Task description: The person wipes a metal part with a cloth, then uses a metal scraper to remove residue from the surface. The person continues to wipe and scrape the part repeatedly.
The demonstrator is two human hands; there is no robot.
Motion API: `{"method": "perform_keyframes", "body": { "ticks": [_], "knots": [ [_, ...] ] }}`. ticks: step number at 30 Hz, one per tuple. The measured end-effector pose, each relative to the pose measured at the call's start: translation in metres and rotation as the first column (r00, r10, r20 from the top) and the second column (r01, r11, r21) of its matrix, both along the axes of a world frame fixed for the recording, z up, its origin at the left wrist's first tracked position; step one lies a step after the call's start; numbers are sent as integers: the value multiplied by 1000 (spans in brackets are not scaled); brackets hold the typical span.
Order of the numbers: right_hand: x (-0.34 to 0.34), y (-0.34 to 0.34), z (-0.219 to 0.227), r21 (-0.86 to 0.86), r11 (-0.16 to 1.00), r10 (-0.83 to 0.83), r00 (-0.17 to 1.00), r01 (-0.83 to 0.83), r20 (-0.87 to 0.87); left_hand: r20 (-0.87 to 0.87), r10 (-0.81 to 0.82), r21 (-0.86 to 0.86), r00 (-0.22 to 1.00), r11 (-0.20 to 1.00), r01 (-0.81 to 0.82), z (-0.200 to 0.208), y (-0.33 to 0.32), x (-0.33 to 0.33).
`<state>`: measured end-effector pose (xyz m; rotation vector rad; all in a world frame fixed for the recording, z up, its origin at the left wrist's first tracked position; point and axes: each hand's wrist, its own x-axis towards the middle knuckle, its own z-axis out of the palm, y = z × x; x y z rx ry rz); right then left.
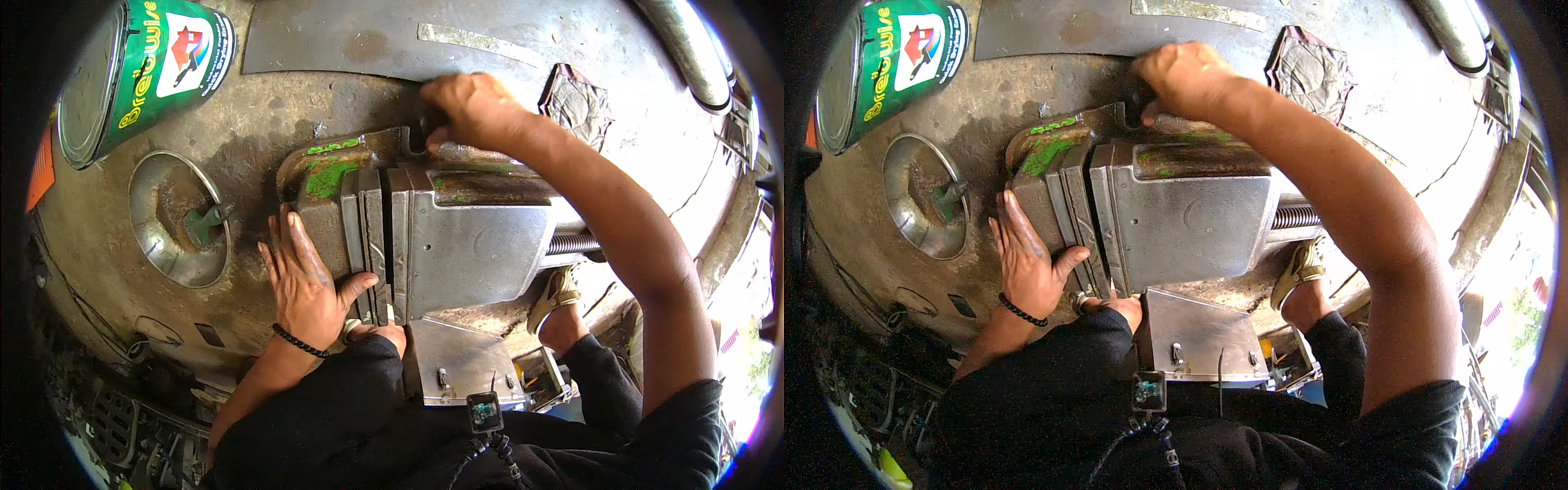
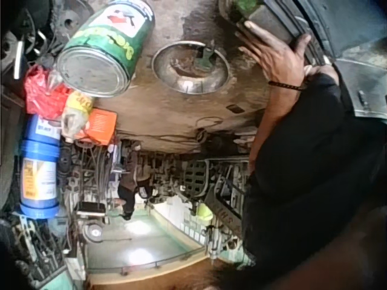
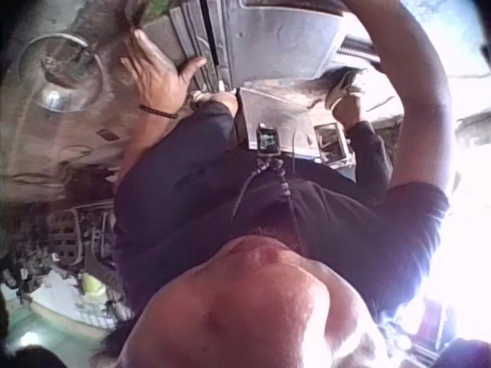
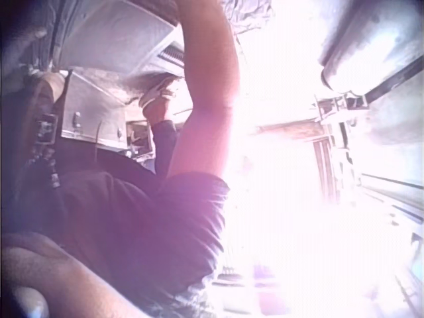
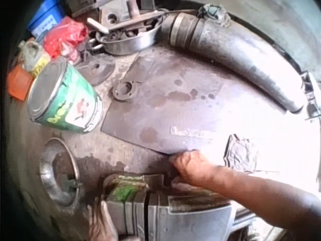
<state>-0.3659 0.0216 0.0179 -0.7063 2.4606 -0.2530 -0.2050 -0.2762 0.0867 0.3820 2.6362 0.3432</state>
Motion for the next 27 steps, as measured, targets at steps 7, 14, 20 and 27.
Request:
{"method": "perform_keyframes", "body": {
  "ticks": [7,14,20,27],
  "knots": [
    [6,7,-17,-24,997,66,995,-68,-73,69,4,-53,998,999,-1,4,1,-1],
    [-20,19,-9,-92,990,-114,989,105,-90,98,9,-80,995,997,-1,6,3,-3],
    [-32,19,10,-59,981,-189,981,187,-35,73,1,-68,997,998,4,4,2,-1],
    [7,5,-17,-98,988,-118,993,120,24,42,32,-8,999,999,-32,2,1,1]
  ]
}}
